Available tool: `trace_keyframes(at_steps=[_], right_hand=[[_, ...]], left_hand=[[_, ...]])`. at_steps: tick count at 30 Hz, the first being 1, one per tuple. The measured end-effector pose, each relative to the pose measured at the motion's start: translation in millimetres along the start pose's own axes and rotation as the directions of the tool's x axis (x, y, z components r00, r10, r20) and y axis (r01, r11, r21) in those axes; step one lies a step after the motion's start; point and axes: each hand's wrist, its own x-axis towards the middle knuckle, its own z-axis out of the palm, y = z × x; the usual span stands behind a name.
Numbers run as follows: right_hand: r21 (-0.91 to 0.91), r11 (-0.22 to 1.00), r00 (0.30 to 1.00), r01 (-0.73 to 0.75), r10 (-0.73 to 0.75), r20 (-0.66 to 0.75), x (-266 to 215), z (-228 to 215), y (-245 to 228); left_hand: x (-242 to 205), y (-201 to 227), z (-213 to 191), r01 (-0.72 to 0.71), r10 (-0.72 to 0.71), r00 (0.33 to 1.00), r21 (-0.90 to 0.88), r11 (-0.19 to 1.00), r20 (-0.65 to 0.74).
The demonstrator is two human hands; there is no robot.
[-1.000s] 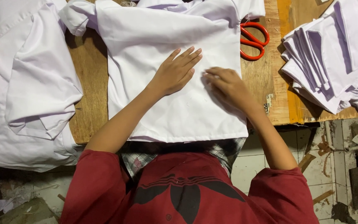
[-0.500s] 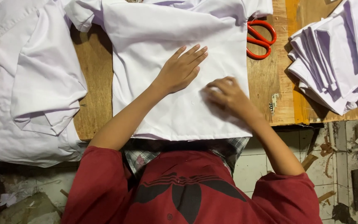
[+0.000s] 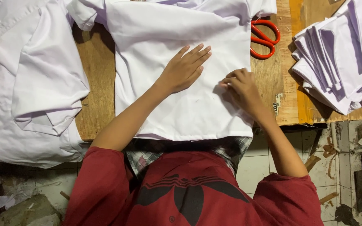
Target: The person uses red-handled scissors to cut a tag from a white shirt on a wooden table. They then smooth the shirt, fold the sleeves inward, and fold the body of the shirt into a compact rectangle. The person repeats this folding process with another white shirt, ensuring the collar and edges are aligned.
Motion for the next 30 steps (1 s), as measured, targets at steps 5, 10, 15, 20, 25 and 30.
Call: trace_keyframes(at_steps=[5,10,15,20,25,30], right_hand=[[0.085,0.994,0.992,-0.071,0.061,0.112,-10.9,-3.5,-15.4],[0.008,0.998,0.992,-0.06,0.059,0.108,18.4,-24.3,-55.5],[0.11,0.994,0.986,-0.016,-0.003,0.168,25.5,-23.1,-51.1],[0.253,0.964,0.976,0.08,-0.127,0.175,50.0,-16.8,-76.0],[0.075,0.975,0.95,0.211,-0.222,0.218,53.5,-7.7,-80.5],[-0.055,0.976,0.954,0.212,-0.194,0.227,36.1,5.7,-61.2]], left_hand=[[1.2,1.6,-2.1,0.007,-0.007,1.0,-0.009,1.0,0.026],[1.0,1.5,-4.2,0.021,-0.02,0.999,-0.02,1.0,0.046],[0.6,-0.1,-1.2,0.009,-0.008,1.0,-0.017,1.0,0.024],[0.8,-0.8,1.3,0.003,-0.003,1.0,-0.004,1.0,0.018],[1.4,-3.7,1.1,-0.002,0.003,1.0,-0.018,1.0,0.021],[0.9,-0.7,-0.4,-0.005,0.005,1.0,-0.01,1.0,0.027]])
